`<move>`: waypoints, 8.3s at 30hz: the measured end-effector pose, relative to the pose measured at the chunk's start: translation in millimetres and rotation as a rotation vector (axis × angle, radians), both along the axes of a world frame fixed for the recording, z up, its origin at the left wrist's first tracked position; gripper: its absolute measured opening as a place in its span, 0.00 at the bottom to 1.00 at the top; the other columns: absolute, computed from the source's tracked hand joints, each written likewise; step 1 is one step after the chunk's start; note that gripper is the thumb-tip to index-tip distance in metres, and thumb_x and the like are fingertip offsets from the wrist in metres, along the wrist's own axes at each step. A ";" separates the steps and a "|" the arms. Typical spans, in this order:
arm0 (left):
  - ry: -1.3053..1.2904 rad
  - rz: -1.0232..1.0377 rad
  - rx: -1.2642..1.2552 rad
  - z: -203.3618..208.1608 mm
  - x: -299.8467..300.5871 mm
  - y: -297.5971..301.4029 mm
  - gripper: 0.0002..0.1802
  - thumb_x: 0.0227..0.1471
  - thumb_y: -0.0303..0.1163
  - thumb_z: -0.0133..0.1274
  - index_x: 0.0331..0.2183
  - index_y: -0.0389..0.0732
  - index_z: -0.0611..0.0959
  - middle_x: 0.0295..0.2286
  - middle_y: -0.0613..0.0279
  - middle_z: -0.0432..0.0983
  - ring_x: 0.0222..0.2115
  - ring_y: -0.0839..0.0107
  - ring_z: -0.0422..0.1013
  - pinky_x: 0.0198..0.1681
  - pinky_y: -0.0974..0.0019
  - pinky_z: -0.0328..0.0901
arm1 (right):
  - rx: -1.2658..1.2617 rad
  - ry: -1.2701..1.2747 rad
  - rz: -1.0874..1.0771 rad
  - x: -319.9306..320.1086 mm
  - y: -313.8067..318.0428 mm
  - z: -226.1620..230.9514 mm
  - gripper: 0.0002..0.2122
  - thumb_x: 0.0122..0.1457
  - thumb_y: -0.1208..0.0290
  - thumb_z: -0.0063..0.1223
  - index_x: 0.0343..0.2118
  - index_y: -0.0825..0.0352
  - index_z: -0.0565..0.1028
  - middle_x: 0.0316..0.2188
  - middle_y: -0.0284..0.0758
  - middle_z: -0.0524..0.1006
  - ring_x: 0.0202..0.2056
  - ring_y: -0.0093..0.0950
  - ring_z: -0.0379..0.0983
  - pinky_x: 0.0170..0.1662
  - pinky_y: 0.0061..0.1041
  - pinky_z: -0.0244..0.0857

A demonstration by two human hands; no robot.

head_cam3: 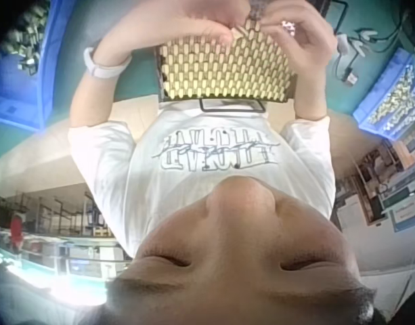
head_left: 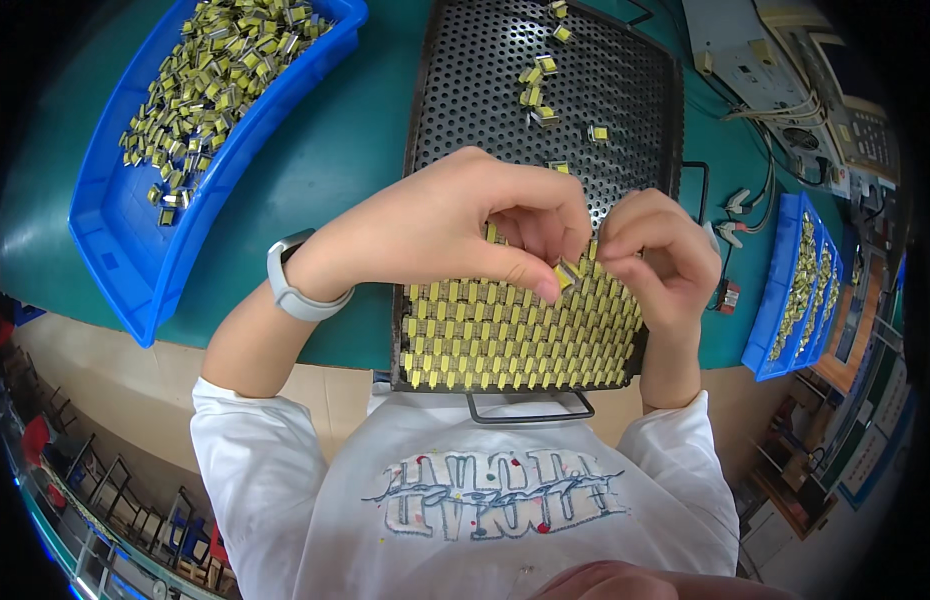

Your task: Assembling small yellow electronic components by hand at a workstation.

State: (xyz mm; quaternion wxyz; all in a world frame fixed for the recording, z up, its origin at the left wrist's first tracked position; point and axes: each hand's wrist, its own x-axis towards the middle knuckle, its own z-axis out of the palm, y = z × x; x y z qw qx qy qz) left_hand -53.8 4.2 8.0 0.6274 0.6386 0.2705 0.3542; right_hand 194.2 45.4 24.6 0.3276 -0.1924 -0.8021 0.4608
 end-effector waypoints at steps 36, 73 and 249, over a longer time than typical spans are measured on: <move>0.084 0.157 0.145 -4.8 5.5 -0.4 0.17 0.46 0.29 0.70 0.38 0.36 0.82 0.33 0.64 0.82 0.33 0.73 0.80 0.38 0.70 0.75 | 0.188 -0.140 -0.047 -3.4 -4.1 -4.7 0.14 0.46 0.74 0.72 0.35 0.69 0.79 0.40 0.41 0.78 0.39 0.33 0.77 0.41 0.27 0.72; 0.494 0.564 0.843 -6.8 -5.9 3.2 0.10 0.42 0.26 0.66 0.31 0.41 0.82 0.29 0.64 0.75 0.32 0.62 0.75 0.34 0.61 0.70 | 0.121 -0.265 -0.212 -36.6 -7.6 0.7 0.16 0.50 0.86 0.65 0.43 0.70 0.75 0.39 0.37 0.79 0.35 0.28 0.80 0.40 0.24 0.76; 0.695 0.603 0.414 -22.8 -36.6 18.3 0.08 0.54 0.33 0.59 0.35 0.41 0.86 0.26 0.55 0.83 0.30 0.56 0.79 0.33 0.57 0.72 | 0.382 -0.633 -0.303 -49.8 47.8 -37.8 0.16 0.57 0.75 0.63 0.48 0.66 0.76 0.39 0.36 0.78 0.36 0.33 0.75 0.41 0.30 0.70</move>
